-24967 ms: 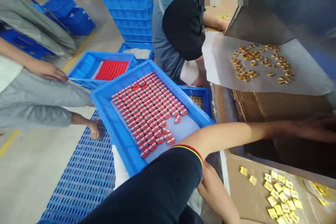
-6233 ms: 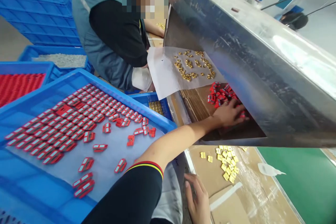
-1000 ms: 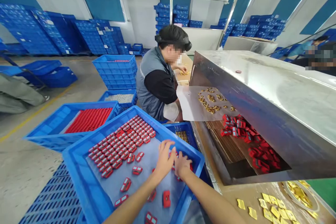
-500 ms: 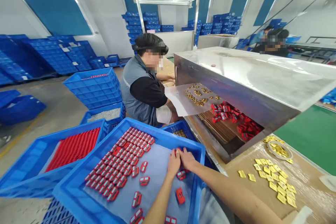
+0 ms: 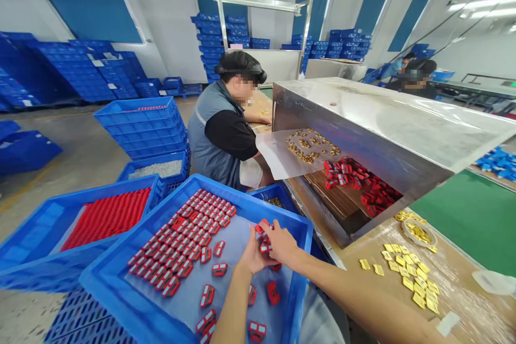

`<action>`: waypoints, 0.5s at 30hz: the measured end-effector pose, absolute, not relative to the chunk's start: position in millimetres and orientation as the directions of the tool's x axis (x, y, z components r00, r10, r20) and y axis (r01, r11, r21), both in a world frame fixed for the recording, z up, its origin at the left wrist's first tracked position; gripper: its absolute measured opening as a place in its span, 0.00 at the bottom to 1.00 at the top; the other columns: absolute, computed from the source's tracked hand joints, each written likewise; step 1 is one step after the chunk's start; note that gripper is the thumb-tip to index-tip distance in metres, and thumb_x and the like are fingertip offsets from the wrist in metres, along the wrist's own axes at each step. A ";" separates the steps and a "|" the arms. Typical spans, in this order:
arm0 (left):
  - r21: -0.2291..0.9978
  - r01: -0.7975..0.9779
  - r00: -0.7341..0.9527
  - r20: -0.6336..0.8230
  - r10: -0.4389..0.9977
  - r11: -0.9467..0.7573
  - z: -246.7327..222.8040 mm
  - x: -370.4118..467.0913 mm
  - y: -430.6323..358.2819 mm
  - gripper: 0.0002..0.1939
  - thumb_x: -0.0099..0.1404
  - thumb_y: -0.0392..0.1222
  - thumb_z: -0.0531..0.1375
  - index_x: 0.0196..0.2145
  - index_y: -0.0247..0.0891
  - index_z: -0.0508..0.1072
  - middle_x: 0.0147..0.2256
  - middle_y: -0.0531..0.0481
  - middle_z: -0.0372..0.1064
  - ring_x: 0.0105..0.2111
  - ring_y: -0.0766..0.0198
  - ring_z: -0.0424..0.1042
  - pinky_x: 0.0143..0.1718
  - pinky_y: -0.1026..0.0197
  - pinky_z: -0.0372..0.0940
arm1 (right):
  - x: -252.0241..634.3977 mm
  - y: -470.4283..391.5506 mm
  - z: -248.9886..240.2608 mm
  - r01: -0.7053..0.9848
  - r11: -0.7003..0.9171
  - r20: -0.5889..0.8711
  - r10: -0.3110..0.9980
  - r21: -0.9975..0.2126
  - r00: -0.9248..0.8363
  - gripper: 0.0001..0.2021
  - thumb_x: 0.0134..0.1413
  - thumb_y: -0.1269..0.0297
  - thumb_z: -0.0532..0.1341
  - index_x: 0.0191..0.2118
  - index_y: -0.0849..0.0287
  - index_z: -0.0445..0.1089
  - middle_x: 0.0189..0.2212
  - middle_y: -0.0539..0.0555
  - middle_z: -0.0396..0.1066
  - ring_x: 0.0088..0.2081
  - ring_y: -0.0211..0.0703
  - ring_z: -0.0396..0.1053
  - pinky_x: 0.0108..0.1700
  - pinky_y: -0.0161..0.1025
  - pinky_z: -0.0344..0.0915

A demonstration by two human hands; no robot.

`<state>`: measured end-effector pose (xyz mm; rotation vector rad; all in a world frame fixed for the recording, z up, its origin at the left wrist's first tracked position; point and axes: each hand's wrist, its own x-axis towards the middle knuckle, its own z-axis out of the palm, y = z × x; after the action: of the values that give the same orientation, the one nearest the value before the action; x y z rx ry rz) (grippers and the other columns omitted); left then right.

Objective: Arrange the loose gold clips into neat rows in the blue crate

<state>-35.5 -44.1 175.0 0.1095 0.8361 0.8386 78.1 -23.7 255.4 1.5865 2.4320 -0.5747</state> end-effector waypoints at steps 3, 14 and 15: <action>0.347 -0.650 0.477 -0.506 0.719 0.676 180.9 -38.9 -49.9 0.48 0.58 0.81 0.39 0.50 0.38 0.71 0.41 0.39 0.76 0.43 0.47 0.76 0.42 0.43 0.71 | 77.6 -30.5 271.0 0.876 0.402 -0.346 0.809 -0.265 -0.476 0.42 0.46 0.76 0.64 0.67 0.45 0.52 0.59 0.62 0.61 0.47 0.54 0.75 0.47 0.46 0.70; 0.504 -0.725 0.150 -0.550 0.822 0.469 214.5 -16.5 -64.1 0.38 0.61 0.73 0.48 0.55 0.43 0.70 0.46 0.42 0.75 0.50 0.45 0.74 0.49 0.45 0.70 | 72.2 -47.8 306.1 0.882 0.403 -0.313 0.828 -0.246 -0.466 0.38 0.52 0.72 0.62 0.68 0.47 0.51 0.66 0.64 0.54 0.59 0.65 0.64 0.52 0.52 0.67; 0.510 -0.727 0.126 -0.559 0.819 0.460 217.4 -15.1 -63.8 0.37 0.62 0.73 0.48 0.54 0.44 0.71 0.45 0.42 0.75 0.49 0.45 0.74 0.48 0.44 0.71 | 75.8 -52.2 312.0 0.882 0.393 -0.284 0.842 -0.260 -0.459 0.39 0.52 0.71 0.63 0.68 0.47 0.51 0.67 0.63 0.53 0.62 0.66 0.60 0.54 0.54 0.66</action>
<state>-15.1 -63.8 217.4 0.1223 0.9020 1.1296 75.8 -52.2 312.0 1.5730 2.5312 -0.5751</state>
